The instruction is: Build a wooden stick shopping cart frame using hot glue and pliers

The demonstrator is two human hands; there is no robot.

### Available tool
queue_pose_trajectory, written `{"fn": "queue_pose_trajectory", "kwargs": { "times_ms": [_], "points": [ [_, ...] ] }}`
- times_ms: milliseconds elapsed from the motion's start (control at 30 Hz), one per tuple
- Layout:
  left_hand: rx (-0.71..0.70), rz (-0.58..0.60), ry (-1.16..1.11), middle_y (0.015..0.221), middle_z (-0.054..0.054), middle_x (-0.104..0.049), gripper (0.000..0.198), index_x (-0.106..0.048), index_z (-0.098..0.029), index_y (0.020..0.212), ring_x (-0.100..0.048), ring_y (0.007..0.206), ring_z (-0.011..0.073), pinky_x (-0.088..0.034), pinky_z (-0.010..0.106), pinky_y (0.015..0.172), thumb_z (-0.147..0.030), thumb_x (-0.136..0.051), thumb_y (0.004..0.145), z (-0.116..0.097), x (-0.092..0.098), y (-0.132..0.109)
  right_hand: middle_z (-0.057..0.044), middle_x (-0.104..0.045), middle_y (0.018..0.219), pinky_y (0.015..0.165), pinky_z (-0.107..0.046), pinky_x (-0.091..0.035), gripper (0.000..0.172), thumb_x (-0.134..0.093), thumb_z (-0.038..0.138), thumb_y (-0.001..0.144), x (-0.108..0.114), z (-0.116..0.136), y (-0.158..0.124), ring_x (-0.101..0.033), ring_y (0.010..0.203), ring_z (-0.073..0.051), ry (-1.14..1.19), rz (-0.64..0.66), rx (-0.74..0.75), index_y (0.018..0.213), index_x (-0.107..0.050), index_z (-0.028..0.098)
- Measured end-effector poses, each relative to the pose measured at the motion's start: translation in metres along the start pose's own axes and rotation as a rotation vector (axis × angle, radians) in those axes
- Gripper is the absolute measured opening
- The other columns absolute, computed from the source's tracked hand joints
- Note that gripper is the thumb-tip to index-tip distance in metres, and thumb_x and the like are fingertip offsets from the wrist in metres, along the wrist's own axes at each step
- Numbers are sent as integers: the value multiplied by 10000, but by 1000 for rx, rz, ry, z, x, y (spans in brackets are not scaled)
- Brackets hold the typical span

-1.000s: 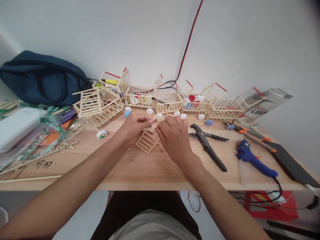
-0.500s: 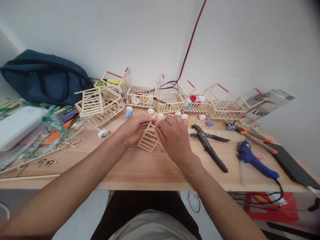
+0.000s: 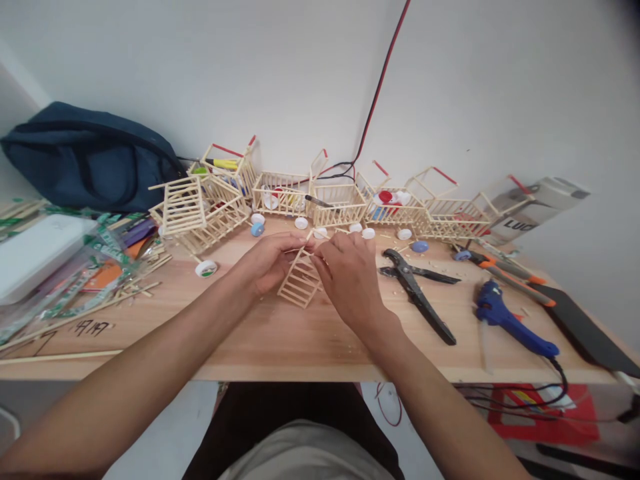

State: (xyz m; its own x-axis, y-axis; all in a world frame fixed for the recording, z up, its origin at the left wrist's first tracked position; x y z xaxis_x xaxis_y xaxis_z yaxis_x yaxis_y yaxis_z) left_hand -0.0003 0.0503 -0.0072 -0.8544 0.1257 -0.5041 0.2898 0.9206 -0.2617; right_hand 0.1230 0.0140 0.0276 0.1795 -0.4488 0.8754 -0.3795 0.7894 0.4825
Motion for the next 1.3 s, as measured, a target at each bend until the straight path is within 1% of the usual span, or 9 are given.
{"fn": "queue_pose_trajectory", "kwargs": {
  "times_ms": [233, 433, 767, 933, 1033, 1100, 1133, 1200, 1300],
  "points": [
    [0, 33, -17, 718, 54, -678, 67, -680, -105, 683, -624, 676, 136, -509, 286, 708, -108, -628, 727, 1, -1, 1, -70, -627, 890, 749, -361, -253, 189, -532, 283, 937, 0, 0, 0, -448, 860, -239, 0, 11, -5, 852, -669, 185],
    [18, 37, -53, 694, 72, -667, 95, -674, -65, 704, -635, 655, 149, -507, 273, 675, -70, -594, 756, 0, -3, -1, -70, -626, 866, 728, -360, -240, 184, -572, 311, 918, 0, -3, -2, -455, 867, -244, -12, -39, -8, 815, -669, 194],
    [16, 49, -68, 747, 78, -675, 119, -658, -75, 721, -643, 679, 149, -519, 276, 701, -65, -575, 805, 1, -3, 1, -64, -636, 855, 710, -356, -226, 211, -553, 320, 931, 0, -7, -3, -460, 842, -233, 5, -74, -12, 823, -690, 202],
    [38, 61, -66, 761, 81, -673, 126, -658, -74, 751, -662, 700, 169, -534, 300, 720, -83, -563, 833, 1, -2, 0, -56, -633, 834, 734, -357, -268, 236, -521, 299, 944, 8, -18, -5, -476, 829, -218, 78, -164, -48, 799, -681, 205],
    [56, 51, -76, 749, 83, -671, 141, -657, -79, 755, -665, 686, 178, -542, 323, 715, -93, -551, 847, 0, 0, 0, -57, -635, 850, 785, -362, -332, 220, -512, 307, 940, 14, -37, -11, -510, 858, -214, 253, -272, -131, 823, -667, 204],
    [74, 48, -82, 746, 89, -672, 162, -657, -81, 756, -661, 680, 177, -545, 332, 713, -99, -536, 861, -1, 0, 1, -52, -643, 864, 793, -354, -378, 207, -509, 334, 932, 9, -52, -17, -542, 851, -201, 453, -307, -235, 855, -651, 204],
    [78, 44, -87, 748, 91, -673, 166, -658, -83, 757, -658, 679, 175, -547, 332, 711, -98, -532, 864, -1, 1, 1, -50, -649, 874, 781, -346, -399, 210, -507, 358, 927, 3, -59, -20, -559, 837, -193, 575, -295, -301, 877, -641, 205],
    [54, 24, -107, 752, 88, -676, 155, -660, -84, 754, -652, 681, 163, -549, 322, 707, -82, -542, 855, -2, 2, 2, -52, -666, 910, 748, -330, -433, 238, -518, 420, 905, -17, -67, -26, -590, 825, -183, 838, -197, -432, 927, -620, 206],
    [-1, 14, -139, 762, 86, -678, 145, -666, -80, 745, -647, 700, 153, -550, 304, 709, -53, -554, 833, -4, 3, 3, -69, -684, 978, 755, -330, -473, 311, -621, 477, 808, -45, -63, -32, -626, 854, -187, 1175, 31, -549, 963, -604, 207]
  ]
}}
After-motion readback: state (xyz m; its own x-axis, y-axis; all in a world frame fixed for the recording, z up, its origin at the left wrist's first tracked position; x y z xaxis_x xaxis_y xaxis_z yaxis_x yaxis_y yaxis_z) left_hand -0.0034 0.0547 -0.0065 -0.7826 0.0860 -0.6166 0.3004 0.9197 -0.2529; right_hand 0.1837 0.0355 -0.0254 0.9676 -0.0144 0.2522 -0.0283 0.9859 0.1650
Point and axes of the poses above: each hand's wrist, its own y-axis towards the middle knuckle, its own x-axis out of the back of the hand, z = x × y, the point moved 4 cm from there along y, towards the middle knuckle
